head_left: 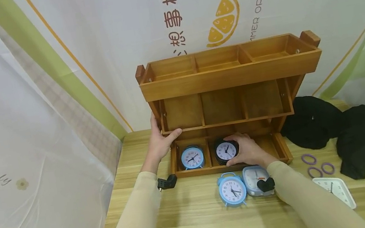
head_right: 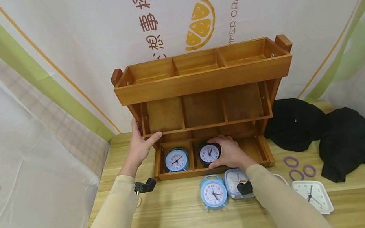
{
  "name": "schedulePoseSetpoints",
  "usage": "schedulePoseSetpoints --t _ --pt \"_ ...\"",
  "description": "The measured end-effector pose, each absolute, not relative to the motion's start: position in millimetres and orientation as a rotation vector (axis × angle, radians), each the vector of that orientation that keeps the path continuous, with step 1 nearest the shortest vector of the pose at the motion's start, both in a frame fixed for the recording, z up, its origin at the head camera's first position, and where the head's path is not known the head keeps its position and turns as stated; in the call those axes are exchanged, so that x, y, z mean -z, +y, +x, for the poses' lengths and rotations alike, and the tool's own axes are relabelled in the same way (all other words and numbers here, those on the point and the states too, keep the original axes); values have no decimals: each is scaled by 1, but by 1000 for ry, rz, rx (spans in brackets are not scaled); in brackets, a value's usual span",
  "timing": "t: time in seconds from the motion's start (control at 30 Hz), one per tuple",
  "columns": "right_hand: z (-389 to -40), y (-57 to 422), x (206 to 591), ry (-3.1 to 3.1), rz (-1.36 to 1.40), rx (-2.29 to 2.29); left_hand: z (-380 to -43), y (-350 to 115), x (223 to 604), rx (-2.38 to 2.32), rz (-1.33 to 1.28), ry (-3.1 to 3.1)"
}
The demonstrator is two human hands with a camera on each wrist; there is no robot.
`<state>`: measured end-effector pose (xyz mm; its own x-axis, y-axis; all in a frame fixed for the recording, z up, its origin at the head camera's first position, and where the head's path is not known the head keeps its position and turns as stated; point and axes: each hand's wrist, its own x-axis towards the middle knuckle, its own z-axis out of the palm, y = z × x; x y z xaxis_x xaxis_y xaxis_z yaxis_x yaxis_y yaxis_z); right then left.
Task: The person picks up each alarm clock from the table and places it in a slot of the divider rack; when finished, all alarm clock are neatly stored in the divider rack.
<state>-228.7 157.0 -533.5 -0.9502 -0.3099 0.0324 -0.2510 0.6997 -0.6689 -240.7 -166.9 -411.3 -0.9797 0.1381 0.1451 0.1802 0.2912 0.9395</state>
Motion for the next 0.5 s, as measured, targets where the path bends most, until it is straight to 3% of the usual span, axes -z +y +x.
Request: schedulePoseSetpoints --t 0.5 --pt "-232 151 522 2824 -454 805 -232 -166 401 1815 -296 -2515"
